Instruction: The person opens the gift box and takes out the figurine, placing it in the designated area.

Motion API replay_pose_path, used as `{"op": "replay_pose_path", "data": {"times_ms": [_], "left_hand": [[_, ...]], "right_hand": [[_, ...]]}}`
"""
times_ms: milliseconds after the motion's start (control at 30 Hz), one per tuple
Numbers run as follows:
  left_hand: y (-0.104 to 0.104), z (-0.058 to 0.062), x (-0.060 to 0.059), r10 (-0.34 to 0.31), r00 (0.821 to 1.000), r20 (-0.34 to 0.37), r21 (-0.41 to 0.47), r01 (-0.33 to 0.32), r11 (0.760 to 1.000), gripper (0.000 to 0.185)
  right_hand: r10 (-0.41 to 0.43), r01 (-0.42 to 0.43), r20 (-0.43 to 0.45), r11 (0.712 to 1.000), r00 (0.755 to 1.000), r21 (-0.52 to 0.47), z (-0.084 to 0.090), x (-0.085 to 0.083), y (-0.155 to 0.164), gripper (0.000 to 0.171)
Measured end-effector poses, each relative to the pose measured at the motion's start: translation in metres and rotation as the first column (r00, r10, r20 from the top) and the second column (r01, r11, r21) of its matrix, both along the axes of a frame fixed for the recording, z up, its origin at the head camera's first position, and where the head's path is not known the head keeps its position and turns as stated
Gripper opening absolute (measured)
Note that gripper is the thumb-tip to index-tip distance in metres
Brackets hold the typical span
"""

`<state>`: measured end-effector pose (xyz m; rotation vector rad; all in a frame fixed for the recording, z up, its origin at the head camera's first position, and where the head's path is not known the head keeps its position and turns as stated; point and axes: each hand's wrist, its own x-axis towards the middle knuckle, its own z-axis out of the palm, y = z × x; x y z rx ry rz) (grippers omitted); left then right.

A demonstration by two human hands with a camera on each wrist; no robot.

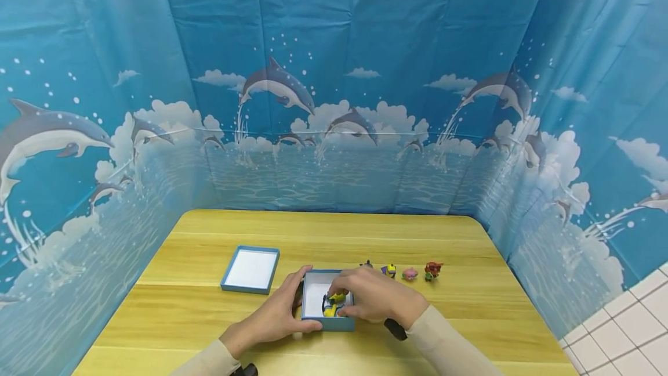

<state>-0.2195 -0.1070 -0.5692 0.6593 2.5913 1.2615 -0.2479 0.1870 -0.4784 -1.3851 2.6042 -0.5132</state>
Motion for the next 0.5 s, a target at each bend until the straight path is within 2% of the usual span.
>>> {"op": "replay_pose_path", "data": {"times_ms": [267,500], "left_hand": [[0.000,0.001,0.000,0.000,1.000,-0.009,-0.002,0.000,1.000,0.126],[0.000,-0.001,0.000,-0.001,1.000,-0.002,0.008,0.001,1.000,0.126]], "right_hand": [[0.006,-0.008,0.073,0.999,0.997,0.032,0.001,-0.005,-0.006,0.033],[-0.005,-0.006,0.183,0.998,0.983,0.059,0.001,-0.010,-0.015,0.029]]}}
